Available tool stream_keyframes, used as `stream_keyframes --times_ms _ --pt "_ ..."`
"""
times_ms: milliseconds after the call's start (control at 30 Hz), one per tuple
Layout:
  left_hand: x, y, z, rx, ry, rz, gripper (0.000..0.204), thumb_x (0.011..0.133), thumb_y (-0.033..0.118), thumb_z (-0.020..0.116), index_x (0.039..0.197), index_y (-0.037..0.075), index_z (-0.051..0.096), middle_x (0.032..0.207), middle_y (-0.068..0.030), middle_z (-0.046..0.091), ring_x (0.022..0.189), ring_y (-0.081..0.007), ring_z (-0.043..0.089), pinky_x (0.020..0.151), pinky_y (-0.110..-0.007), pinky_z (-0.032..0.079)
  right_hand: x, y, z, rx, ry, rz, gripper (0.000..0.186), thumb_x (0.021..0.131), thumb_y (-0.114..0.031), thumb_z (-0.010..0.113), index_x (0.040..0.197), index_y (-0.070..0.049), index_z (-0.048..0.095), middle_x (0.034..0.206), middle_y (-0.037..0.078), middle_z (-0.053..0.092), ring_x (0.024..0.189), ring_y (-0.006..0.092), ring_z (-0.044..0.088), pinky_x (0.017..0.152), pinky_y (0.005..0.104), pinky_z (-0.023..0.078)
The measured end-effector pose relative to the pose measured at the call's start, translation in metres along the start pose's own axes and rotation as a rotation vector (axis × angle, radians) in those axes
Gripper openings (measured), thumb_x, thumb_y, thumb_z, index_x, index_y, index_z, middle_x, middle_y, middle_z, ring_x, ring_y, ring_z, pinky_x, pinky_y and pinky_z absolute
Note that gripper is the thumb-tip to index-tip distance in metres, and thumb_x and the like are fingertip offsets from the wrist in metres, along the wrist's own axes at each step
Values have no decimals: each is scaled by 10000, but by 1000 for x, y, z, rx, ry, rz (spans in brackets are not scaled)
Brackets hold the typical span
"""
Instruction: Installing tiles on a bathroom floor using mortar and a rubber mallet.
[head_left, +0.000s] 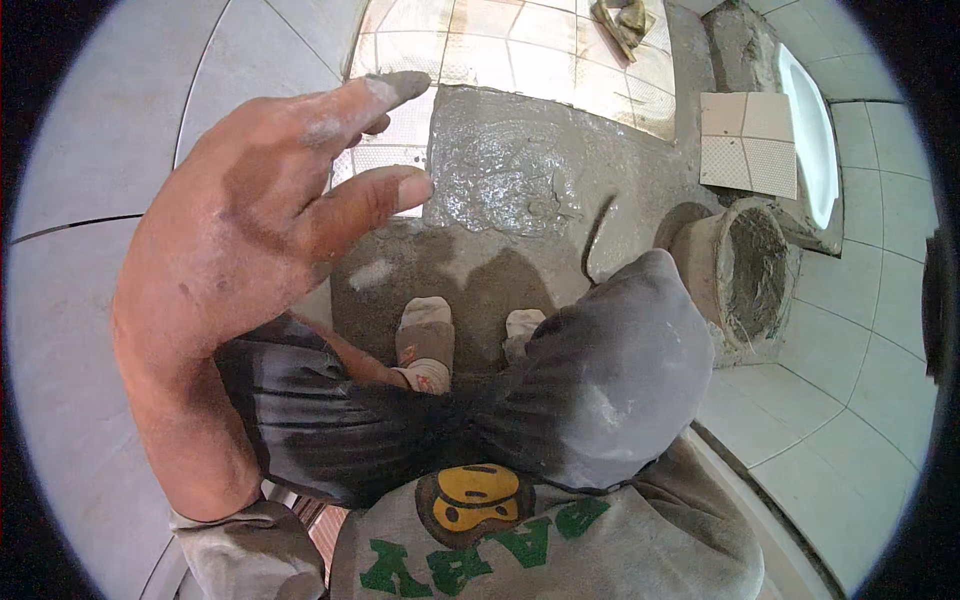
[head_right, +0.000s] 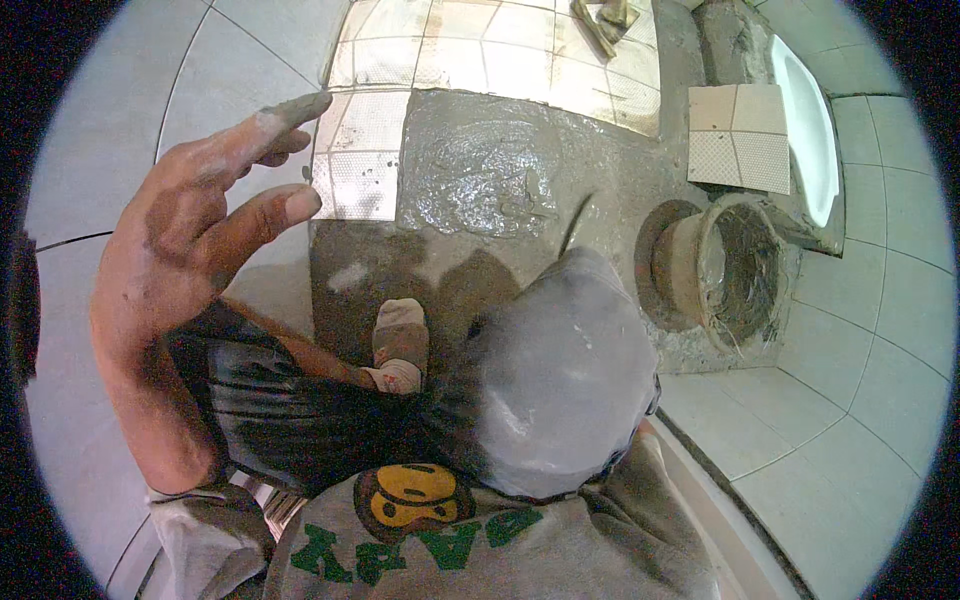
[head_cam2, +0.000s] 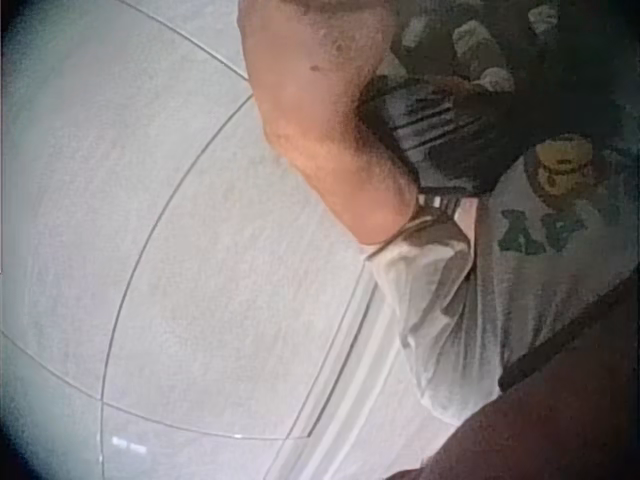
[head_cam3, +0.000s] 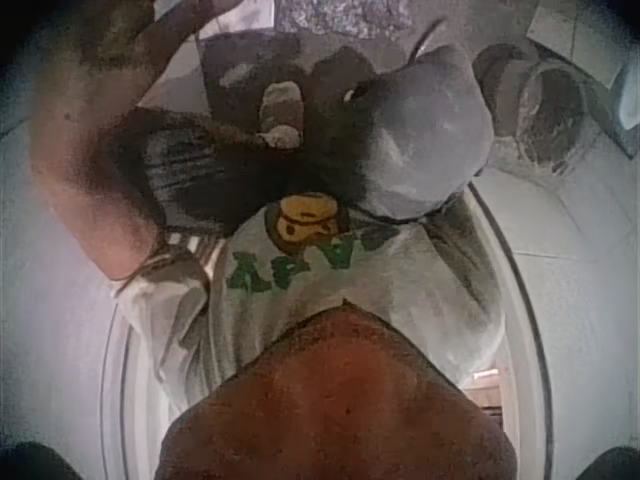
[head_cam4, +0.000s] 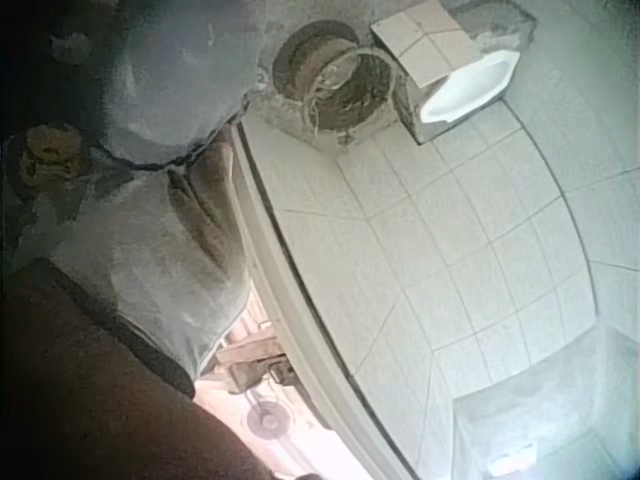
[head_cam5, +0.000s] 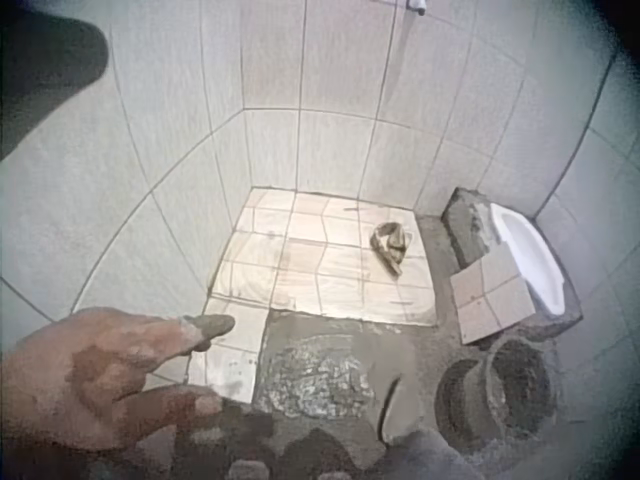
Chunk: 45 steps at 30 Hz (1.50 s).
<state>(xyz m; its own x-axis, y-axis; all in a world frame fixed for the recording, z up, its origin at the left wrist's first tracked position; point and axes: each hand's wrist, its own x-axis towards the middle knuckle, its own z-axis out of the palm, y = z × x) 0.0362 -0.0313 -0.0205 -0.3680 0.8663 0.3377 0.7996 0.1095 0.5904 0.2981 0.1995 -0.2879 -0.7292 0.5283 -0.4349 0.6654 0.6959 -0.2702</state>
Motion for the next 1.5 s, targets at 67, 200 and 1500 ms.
stream_keyframes --times_ms 67,200,1500 --pt "4 8 -5 213 -69 23 588 704 123 792 1241 67 561 1023 -115 676 940 -259 634 808 -358 499 2 2 1 2 19 -29 289 910 -293 512 1117 -99 565 1075 226 584 1002 429 562 813 491 466" --pt "7 14 -11 460 -129 174 572 700 124 797 1225 65 577 1006 -110 676 931 -255 635 799 -353 499 7 3 2 12 61 -88 274 902 -276 522 1115 -108 567 1076 218 579 997 426 561 808 489 468" --pt "46 46 1 216 -486 -466 562 818 177 652 1314 -27 482 1136 -218 624 1064 -318 590 932 -389 437 94 -15 32 26 157 -427 324 912 -217 405 1056 18 576 983 266 618 974 384 615 816 462 508"
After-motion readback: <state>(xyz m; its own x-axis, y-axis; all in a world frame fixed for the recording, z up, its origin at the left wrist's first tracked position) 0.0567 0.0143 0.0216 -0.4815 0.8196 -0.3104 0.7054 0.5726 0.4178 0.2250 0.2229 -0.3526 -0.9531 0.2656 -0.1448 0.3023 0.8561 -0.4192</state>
